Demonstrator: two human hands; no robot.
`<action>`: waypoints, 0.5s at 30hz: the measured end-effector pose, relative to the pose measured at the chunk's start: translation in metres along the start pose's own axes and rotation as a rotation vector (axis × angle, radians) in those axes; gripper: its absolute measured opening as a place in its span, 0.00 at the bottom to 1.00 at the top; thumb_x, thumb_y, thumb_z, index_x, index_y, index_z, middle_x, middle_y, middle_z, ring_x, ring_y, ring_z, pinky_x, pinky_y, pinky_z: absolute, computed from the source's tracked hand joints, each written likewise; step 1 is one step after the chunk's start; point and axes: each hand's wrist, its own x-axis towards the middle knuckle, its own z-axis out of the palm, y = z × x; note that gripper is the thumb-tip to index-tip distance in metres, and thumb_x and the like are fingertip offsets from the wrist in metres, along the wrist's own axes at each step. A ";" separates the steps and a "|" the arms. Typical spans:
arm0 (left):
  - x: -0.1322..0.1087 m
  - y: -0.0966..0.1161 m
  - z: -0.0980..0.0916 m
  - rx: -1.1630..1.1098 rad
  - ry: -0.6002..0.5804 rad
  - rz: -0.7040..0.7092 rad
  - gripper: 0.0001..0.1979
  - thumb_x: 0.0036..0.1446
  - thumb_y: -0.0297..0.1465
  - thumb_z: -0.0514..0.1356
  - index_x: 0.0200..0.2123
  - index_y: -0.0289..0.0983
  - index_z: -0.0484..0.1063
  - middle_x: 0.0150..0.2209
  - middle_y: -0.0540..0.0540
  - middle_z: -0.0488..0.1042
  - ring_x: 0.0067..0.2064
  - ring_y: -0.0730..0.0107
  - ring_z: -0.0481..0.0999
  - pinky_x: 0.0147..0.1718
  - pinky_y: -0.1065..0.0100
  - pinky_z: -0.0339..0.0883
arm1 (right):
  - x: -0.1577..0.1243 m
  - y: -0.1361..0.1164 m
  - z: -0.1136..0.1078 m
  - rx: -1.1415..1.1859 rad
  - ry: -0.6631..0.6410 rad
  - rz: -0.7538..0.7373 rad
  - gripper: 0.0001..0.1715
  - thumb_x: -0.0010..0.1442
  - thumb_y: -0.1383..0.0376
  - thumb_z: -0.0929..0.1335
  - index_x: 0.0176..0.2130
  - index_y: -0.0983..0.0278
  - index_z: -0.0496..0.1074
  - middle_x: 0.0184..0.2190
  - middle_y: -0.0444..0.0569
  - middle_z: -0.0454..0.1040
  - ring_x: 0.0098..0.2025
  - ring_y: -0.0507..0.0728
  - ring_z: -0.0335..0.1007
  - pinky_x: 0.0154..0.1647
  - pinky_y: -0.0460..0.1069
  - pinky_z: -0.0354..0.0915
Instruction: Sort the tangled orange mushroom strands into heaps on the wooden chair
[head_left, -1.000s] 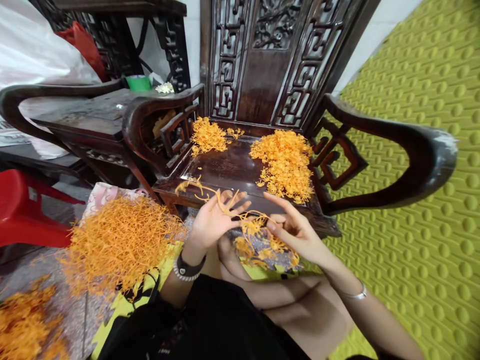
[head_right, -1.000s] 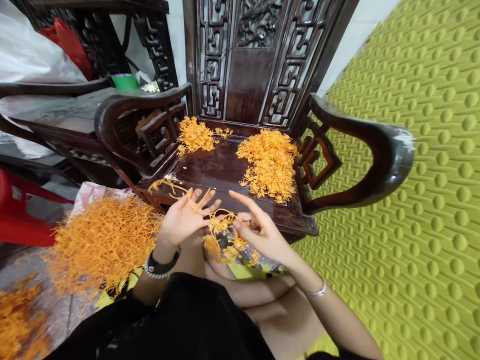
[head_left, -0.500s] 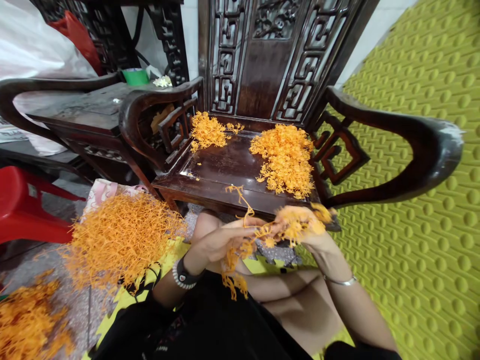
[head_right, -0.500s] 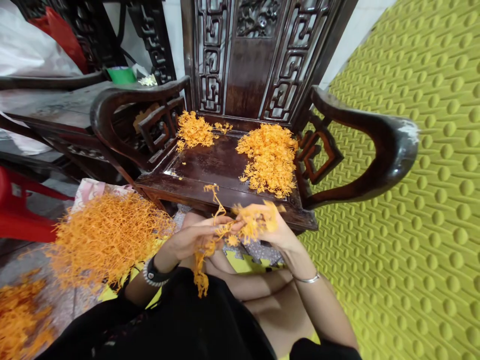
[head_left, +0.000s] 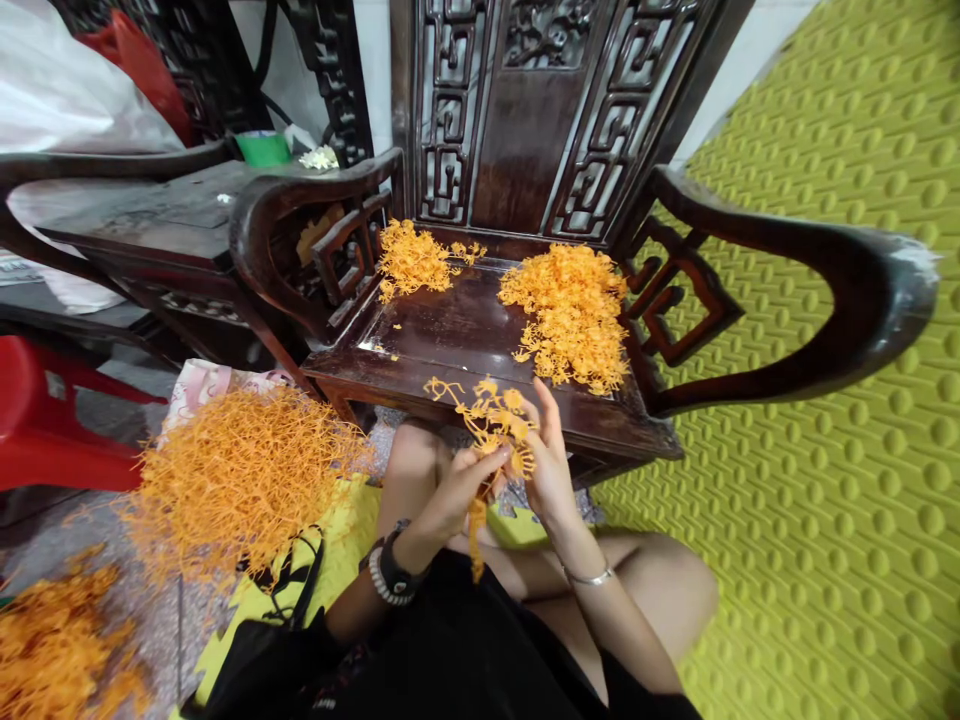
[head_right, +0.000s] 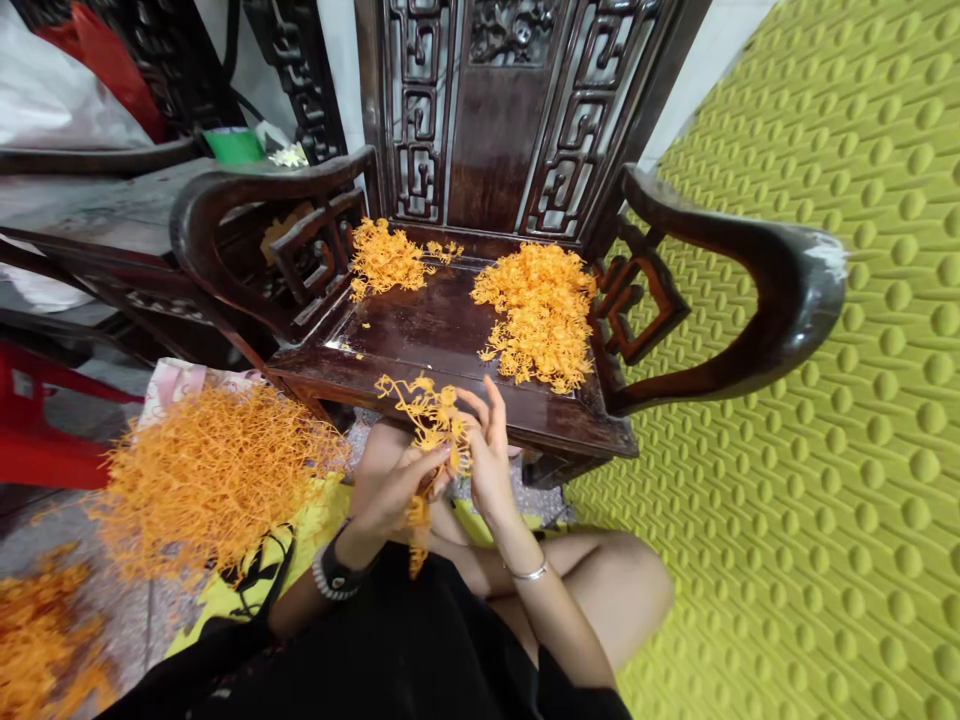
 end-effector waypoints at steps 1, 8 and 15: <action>0.000 0.001 -0.002 0.036 0.003 0.003 0.20 0.53 0.45 0.61 0.21 0.34 0.69 0.14 0.55 0.59 0.18 0.79 0.54 0.21 0.71 0.47 | -0.002 0.002 0.000 -0.054 0.032 -0.101 0.32 0.63 0.57 0.59 0.64 0.52 0.48 0.62 0.53 0.59 0.55 0.60 0.66 0.48 0.57 0.71; 0.001 -0.002 -0.008 0.340 0.192 0.158 0.18 0.52 0.40 0.58 0.15 0.36 0.65 0.15 0.52 0.61 0.20 0.76 0.58 0.22 0.71 0.50 | -0.016 -0.002 -0.002 -0.582 0.139 -0.644 0.57 0.51 0.53 0.72 0.68 0.50 0.40 0.70 0.51 0.37 0.69 0.71 0.39 0.64 0.71 0.50; -0.001 -0.010 -0.006 0.452 0.267 0.217 0.17 0.49 0.35 0.57 0.13 0.38 0.56 0.14 0.54 0.56 0.20 0.77 0.55 0.22 0.70 0.45 | 0.000 -0.002 0.013 -0.490 0.111 -0.388 0.49 0.55 0.55 0.72 0.67 0.59 0.47 0.66 0.56 0.52 0.67 0.64 0.49 0.66 0.63 0.51</action>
